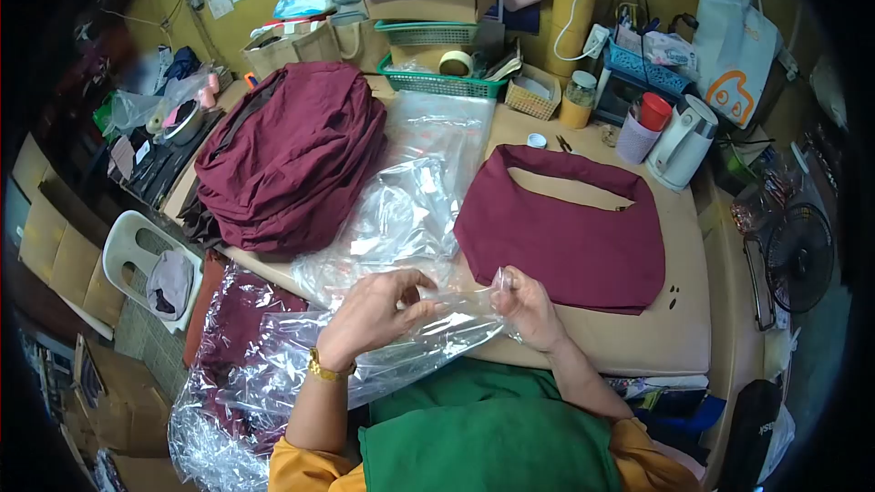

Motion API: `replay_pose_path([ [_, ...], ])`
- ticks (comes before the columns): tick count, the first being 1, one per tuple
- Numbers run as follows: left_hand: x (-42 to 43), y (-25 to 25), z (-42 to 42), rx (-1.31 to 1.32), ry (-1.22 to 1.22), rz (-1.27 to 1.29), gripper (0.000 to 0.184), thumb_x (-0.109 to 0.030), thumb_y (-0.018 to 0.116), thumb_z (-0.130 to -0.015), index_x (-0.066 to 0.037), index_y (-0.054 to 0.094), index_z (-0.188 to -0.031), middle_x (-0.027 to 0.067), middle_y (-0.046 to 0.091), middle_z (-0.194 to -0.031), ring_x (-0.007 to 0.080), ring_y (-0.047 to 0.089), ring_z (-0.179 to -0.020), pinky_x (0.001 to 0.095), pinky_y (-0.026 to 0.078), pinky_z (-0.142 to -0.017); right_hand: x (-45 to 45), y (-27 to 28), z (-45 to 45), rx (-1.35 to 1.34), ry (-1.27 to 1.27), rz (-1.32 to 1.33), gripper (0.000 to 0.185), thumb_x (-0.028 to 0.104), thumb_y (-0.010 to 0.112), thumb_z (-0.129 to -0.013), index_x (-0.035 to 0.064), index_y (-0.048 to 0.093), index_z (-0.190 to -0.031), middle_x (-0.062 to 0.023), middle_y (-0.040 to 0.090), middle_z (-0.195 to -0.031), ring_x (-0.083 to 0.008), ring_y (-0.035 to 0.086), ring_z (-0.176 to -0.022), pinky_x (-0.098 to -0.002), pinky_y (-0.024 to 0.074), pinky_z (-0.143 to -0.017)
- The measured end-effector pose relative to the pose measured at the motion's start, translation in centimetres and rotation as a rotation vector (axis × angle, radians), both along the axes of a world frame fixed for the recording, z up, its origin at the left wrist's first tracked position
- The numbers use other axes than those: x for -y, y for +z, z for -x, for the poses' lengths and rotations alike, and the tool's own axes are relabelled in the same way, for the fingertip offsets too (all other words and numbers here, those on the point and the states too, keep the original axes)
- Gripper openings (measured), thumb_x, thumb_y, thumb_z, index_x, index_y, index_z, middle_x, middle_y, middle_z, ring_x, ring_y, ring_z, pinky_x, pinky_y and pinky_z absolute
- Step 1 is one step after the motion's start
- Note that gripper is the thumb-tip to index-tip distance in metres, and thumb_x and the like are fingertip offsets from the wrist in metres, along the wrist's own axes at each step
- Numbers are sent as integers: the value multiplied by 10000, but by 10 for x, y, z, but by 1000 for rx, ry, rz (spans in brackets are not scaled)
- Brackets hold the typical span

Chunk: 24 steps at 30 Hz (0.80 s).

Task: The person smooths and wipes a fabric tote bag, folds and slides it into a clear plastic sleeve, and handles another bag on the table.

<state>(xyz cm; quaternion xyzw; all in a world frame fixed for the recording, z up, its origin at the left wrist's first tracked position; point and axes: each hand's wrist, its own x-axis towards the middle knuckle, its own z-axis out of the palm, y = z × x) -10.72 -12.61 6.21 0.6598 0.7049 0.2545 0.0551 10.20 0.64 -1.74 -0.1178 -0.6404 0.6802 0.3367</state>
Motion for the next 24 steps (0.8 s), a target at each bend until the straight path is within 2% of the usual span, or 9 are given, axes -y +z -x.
replay_pose_path([
  [2, -4, -9, 0, 442, 5, 279, 434, -320, 788, -841, -15, 641, -1113, 101, 642, -709, 215, 627, -643, 344, 476, -609, -7, 3, -12, 23, -4, 142, 255, 204, 700, -951, 53, 512, -868, -29, 574, -855, -121, 559, -793, -278, 492, -715],
  [5, -6, -15, -13, 419, 12, 173, 387, -350, 792, -849, -21, 671, -1012, 31, 615, -702, 95, 528, -614, 281, 449, -562, -14, -2, -17, -1, -131, 227, 163, 120, 658, -967, 50, 538, -882, -55, 630, -846, -137, 598, -735, -284, 511, -687],
  [6, -7, -11, -15, 438, -7, 229, 293, -273, 778, -873, -9, 684, -956, 16, 597, -665, 77, 500, -608, 268, 417, -546, -16, -6, -16, -72, -189, 192, 87, 59, 660, -950, 43, 577, -930, -68, 672, -836, -122, 619, -693, -261, 509, -665],
  [9, -9, -20, -18, 554, 17, 214, 274, -250, 755, -882, 13, 677, -878, 86, 589, -609, 156, 561, -549, 324, 438, -535, -21, 3, -21, -26, -399, 223, 82, 19, 675, -924, 32, 602, -956, -48, 663, -791, -95, 606, -663, -225, 490, -616],
  [10, -10, -26, -17, 534, 22, 137, 220, -200, 738, -910, 7, 684, -860, 33, 573, -624, 62, 488, -587, 271, 413, -537, -25, 1, -23, -31, -408, 216, 77, 17, 688, -914, 32, 613, -926, -23, 644, -746, -54, 565, -607, -190, 437, -536],
  [14, -11, -29, -21, 466, 109, 134, 233, -201, 731, -916, 1, 686, -809, 40, 556, -598, 68, 469, -567, 265, 404, -530, -25, -5, -25, 1, -563, 12, 78, 62, 694, -926, 11, 655, -882, -3, 644, -745, -45, 550, -630, -209, 456, -560],
  [17, -15, -27, -30, 333, 104, 126, 220, -188, 732, -903, -13, 689, -777, 69, 567, -575, 135, 518, -515, 302, 430, -525, -26, -3, -34, 292, -590, -99, 143, 68, 654, -951, -8, 656, -831, -11, 646, -726, -39, 540, -633, -215, 441, -571],
  [20, -24, -47, -30, 32, 34, -385, 91, -105, 724, -857, -29, 697, -815, 110, 640, -753, 285, 624, -646, 400, 491, -589, -24, -9, -16, 78, -645, -151, 169, 34, 585, -962, -20, 654, -818, 3, 617, -696, -30, 502, -574, -215, 396, -520],
  [24, -25, -43, -35, 213, 71, -423, 100, -88, 732, -860, -26, 705, -934, 107, 653, -795, 262, 632, -674, 360, 498, -605, -16, 0, -24, 98, -468, 98, 156, 13, 585, -950, -11, 654, -812, 20, 600, -705, -40, 513, -636, -212, 401, -574],
])
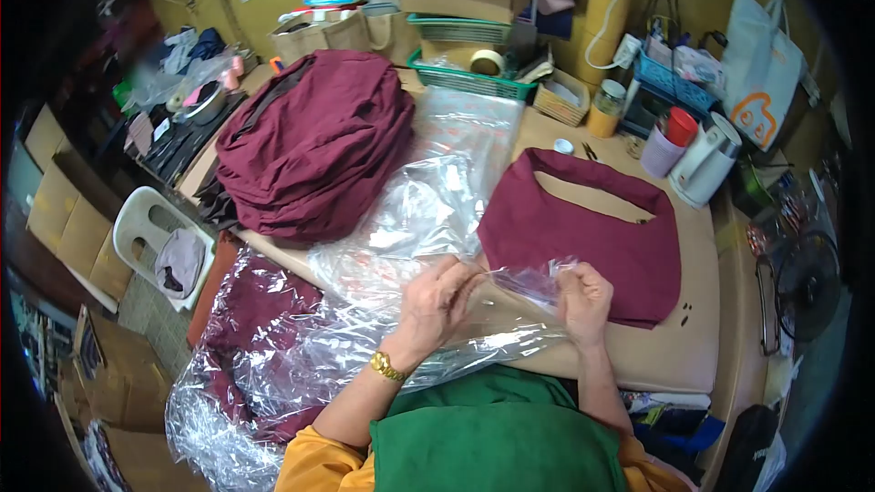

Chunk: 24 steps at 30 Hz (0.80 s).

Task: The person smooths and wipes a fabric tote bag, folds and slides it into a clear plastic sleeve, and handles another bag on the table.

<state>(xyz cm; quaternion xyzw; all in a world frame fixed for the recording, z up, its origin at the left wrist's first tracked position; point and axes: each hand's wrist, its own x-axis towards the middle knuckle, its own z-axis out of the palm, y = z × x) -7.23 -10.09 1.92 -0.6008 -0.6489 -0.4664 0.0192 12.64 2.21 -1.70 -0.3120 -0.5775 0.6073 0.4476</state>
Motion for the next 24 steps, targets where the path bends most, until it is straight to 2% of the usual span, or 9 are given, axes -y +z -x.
replay_pose_path([
  [1, 4, 0, -2, -3, 18, -2, 100, -88, 732, -860, -26, 705, -934, 107, 653, -795, 262, 632, -674, 360, 498, -605, -6, -4, -3, -3, 18, -2, 156, 13, 585, -950, -11, 654, -812, 20, 600, -705, -40, 513, -636, -212, 401, -574],
  [3, 8, 0, -9, 525, -238, 374, 134, -129, 737, -879, -20, 707, -951, 116, 674, -796, 233, 656, -687, 332, 499, -615, -20, -12, -5, 99, -177, -243, 176, 28, 579, -956, -8, 637, -794, 26, 586, -694, -37, 501, -650, -217, 388, -578],
  [7, 8, -15, -11, 355, -515, 450, 208, -242, 685, -920, -55, 727, -1001, 149, 705, -893, 307, 683, -815, 400, 517, -723, -37, -5, -21, 89, -273, -207, 183, 32, 561, -967, 6, 640, -804, 16, 591, -706, -41, 491, -644, -194, 372, -597],
  [10, 5, -26, -10, 162, -225, 110, 120, -107, 715, -882, -35, 740, -975, 107, 700, -926, 224, 684, -826, 324, 525, -698, -33, 5, -7, -258, -342, -80, 177, 59, 580, -978, 17, 639, -816, 35, 554, -670, -19, 453, -589, -186, 340, -542],
  [13, -2, -19, -7, 327, -143, -159, 106, -81, 686, -891, -40, 744, -970, 105, 701, -935, 225, 673, -859, 327, 523, -713, -30, -6, -25, -319, 43, 104, 188, 101, 609, -984, 29, 626, -812, 59, 515, -659, 2, 398, -543, -187, 289, -491],
  [15, 1, -13, -2, 268, -144, -178, 112, -81, 688, -908, -32, 728, -1000, 68, 695, -898, 162, 657, -790, 294, 510, -684, -30, -20, -23, 137, -19, -55, 216, 100, 609, -984, 50, 597, -775, 71, 491, -673, 8, 365, -531, -195, 254, -475],
  [18, 11, -5, -1, 1025, -650, 502, 151, -121, 654, -968, -15, 688, -1070, -24, 648, -825, 30, 564, -692, 219, 439, -587, -48, -34, -30, 159, -157, -158, 268, 115, 554, -1004, 83, 565, -738, 83, 473, -681, 9, 346, -536, -195, 243, -483],
  [21, 24, -6, 17, 636, -1151, 1005, 164, -149, 625, -986, -8, 700, -1023, -20, 638, -800, 40, 562, -695, 221, 441, -588, -80, -32, -69, -2, -420, 42, 274, 274, 560, -1036, 152, 515, -795, 83, 435, -653, -5, 378, -536, -209, 316, -466],
  [24, 38, -2, 31, 761, -1022, 999, 164, -148, 640, -971, 1, 708, -970, 10, 658, -824, 67, 588, -727, 243, 467, -631, -89, -16, -77, -256, -723, 124, 278, 300, 547, -1043, 167, 487, -805, 86, 380, -630, -7, 343, -478, -205, 295, -408],
])
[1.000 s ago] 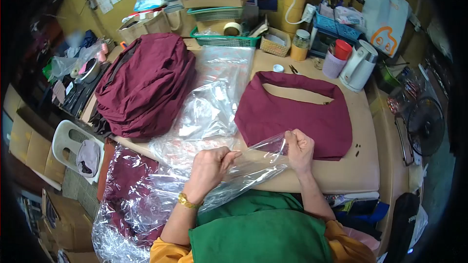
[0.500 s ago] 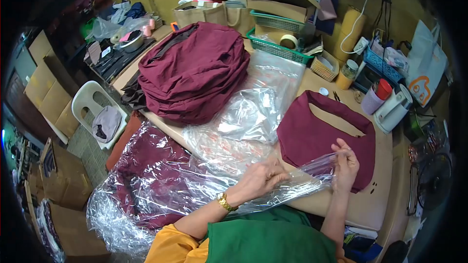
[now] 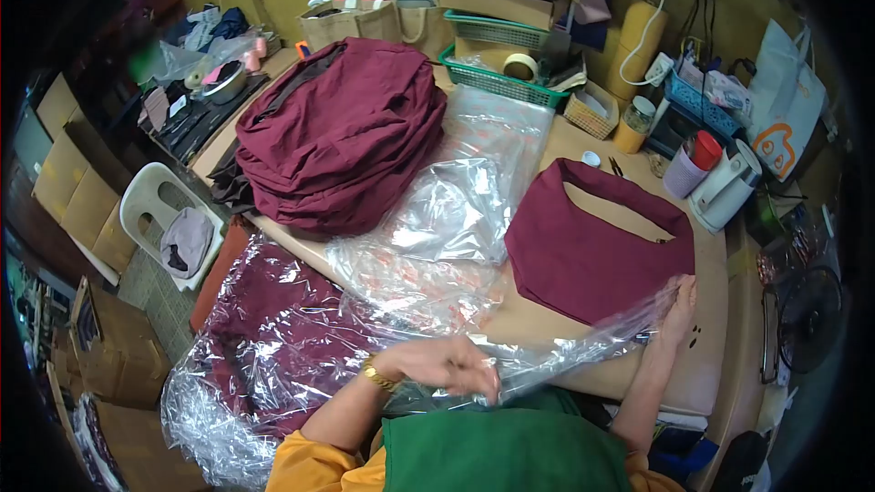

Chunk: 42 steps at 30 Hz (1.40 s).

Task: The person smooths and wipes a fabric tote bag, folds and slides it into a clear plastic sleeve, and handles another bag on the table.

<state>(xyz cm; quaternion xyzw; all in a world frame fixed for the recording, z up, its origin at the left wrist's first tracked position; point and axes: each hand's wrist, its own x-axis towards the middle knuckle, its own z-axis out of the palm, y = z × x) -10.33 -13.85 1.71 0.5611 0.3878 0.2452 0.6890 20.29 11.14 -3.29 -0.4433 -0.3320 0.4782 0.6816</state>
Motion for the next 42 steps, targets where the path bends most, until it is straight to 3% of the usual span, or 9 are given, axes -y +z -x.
replay_pose_path([
  [5, -3, -47, 61, 729, 920, -383, 143, -178, 607, -974, -43, 656, -972, 62, 658, -920, 187, 636, -912, 331, 507, -864, 29, 21, -35, 824, 1486, -187, 230, 187, 647, -916, 102, 552, -725, -18, 627, -714, -114, 547, -557, -270, 455, -521],
  [8, 4, -11, 61, 1262, 472, -56, 156, -191, 629, -972, -38, 651, -986, 13, 636, -840, 122, 604, -804, 283, 503, -793, 41, -3, -22, 456, 1237, -508, 209, 90, 638, -838, 65, 518, -669, -30, 638, -728, -140, 572, -566, -300, 476, -525],
  [11, 9, 20, 47, -155, 193, -195, 229, -249, 629, -990, -27, 672, -1025, -48, 598, -777, 54, 498, -701, 225, 450, -709, 28, -9, -28, -692, 884, -25, 336, 200, 665, -894, 79, 465, -653, -46, 622, -722, -153, 582, -603, -294, 464, -518],
  [16, 11, -17, 69, 1058, 975, 39, 226, -175, 672, -941, -50, 647, -1127, -7, 624, -973, 112, 601, -923, 310, 535, -738, 41, -2, -38, 436, 1433, -278, 303, 317, 788, -836, 35, 677, -841, -38, 640, -753, -131, 580, -644, -304, 458, -582],
  [21, 9, 16, 48, -122, 212, -79, 362, -132, 698, -919, 26, 607, -1233, 11, 663, -985, 112, 578, -925, 243, 471, -854, 35, -11, -38, -547, 881, -135, 366, 409, 726, -885, 85, 590, -988, -44, 630, -869, -118, 560, -639, -281, 451, -547],
  [25, -3, -1, 54, 558, 917, -280, 258, -219, 614, -991, -1, 658, -1122, 68, 692, -940, 157, 631, -837, 299, 501, -780, 39, 10, -39, 622, 1367, -213, 269, 332, 706, -897, 76, 627, -912, -73, 665, -823, -133, 582, -614, -276, 459, -541],
  [31, 3, -7, 55, -171, 340, -503, 298, -169, 708, -895, 1, 662, -1135, 42, 659, -854, 134, 586, -791, 282, 489, -756, 41, 12, -20, -781, 1041, -97, 270, 266, 657, -881, 56, 638, -711, -158, 678, -762, -212, 623, -626, -326, 495, -594],
  [36, -1, -19, 64, 1120, 689, -31, 203, -215, 603, -995, -22, 610, -932, 111, 666, -937, 195, 637, -782, 339, 530, -806, 38, -3, -40, 424, 1420, -330, 251, 271, 663, -873, 52, 637, -752, -136, 674, -776, -197, 611, -627, -335, 496, -589],
  [42, 4, -36, 61, 84, 578, -194, 164, -145, 541, -990, -22, 649, -983, 116, 678, -850, 207, 645, -793, 324, 535, -789, 23, -10, -31, -896, 1367, -28, 359, 371, 691, -875, 68, 649, -687, -84, 661, -720, -202, 626, -624, -341, 522, -597],
])
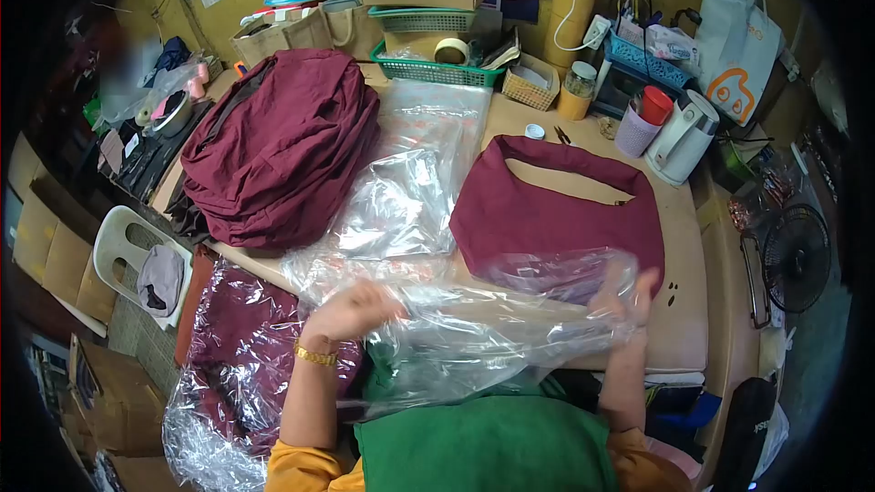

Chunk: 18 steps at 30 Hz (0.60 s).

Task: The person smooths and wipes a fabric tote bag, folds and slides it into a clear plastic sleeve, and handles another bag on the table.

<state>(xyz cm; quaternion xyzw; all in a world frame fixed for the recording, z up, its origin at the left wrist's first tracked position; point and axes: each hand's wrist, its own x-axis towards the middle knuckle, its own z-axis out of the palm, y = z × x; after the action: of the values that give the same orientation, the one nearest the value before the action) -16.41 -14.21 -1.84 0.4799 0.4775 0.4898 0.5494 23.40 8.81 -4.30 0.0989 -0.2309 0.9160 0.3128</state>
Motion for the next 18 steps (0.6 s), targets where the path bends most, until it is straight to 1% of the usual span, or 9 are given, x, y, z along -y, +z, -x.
replay_pose_path([
  [1, 0, -4, 2, 241, 354, -151, 152, -141, 552, -983, -26, 652, -982, 110, 680, -832, 202, 647, -796, 324, 538, -778, 5, 20, -1, 461, 102, -664, 387, 401, 683, -880, 61, 660, -696, -85, 659, -712, -205, 618, -618, -344, 520, -598],
  [3, -8, 11, 9, 892, 355, -163, 245, -269, 577, -998, -42, 665, -968, 105, 679, -835, 196, 649, -796, 344, 545, -744, 12, 21, 1, 928, 204, -1326, 418, 430, 676, -884, 53, 670, -705, -86, 656, -704, -209, 610, -612, -348, 518, -599],
  [6, 3, 8, 5, 1415, -283, -3, 268, -296, 620, -977, -34, 676, -998, 89, 683, -848, 184, 657, -820, 342, 546, -752, 20, 10, 12, 499, -355, -422, 416, 470, 642, -899, 72, 694, -791, -58, 632, -702, -197, 570, -592, -331, 485, -584],
  [8, 1, 15, 13, -270, -390, 238, 374, -350, 609, -975, -13, 656, -1130, 117, 701, -987, 215, 663, -875, 325, 535, -800, 6, -6, 8, 86, -201, -46, 368, 437, 623, -917, 75, 687, -940, -31, 606, -689, -145, 563, -602, -318, 480, -593],
  [12, -5, 15, 12, 561, 327, -154, 272, -317, 544, -1018, -67, 566, -912, 51, 571, -788, 164, 567, -726, 309, 515, -723, 18, 39, 18, 868, 295, -1319, 215, 229, 746, -821, 36, 709, -908, -25, 664, -760, -69, 595, -655, -274, 474, -600],
  [13, -10, 25, 8, 873, 330, -196, 311, -322, 517, -1032, -102, 497, -812, 12, 480, -687, 134, 509, -639, 289, 506, -667, 21, 35, 20, 898, 445, -1141, 152, 184, 726, -810, 36, 705, -830, -64, 702, -823, -130, 635, -688, -315, 509, -625],
  [14, -8, 17, 17, 1055, 16, -156, 233, -283, 577, -1005, -88, 547, -882, 28, 535, -778, 138, 544, -713, 294, 505, -715, 18, 14, 17, 745, 107, -934, 154, 191, 693, -846, 44, 698, -800, -73, 695, -786, -159, 643, -697, -327, 519, -639],
  [17, -3, 24, 18, 161, -318, 51, 201, -227, 644, -975, -44, 611, -1050, 39, 638, -922, 137, 605, -831, 281, 496, -793, 27, 25, 32, 290, -526, 75, 183, 164, 611, -882, 53, 671, -750, -118, 646, -718, -213, 640, -686, -370, 527, -610],
  [18, -4, 25, 17, -224, -421, 146, 246, -215, 653, -969, -23, 616, -1118, 38, 669, -967, 139, 625, -868, 276, 495, -816, 16, 20, 34, 170, -226, 6, 165, 183, 646, -877, 44, 682, -796, -121, 661, -768, -207, 643, -729, -356, 527, -648],
])
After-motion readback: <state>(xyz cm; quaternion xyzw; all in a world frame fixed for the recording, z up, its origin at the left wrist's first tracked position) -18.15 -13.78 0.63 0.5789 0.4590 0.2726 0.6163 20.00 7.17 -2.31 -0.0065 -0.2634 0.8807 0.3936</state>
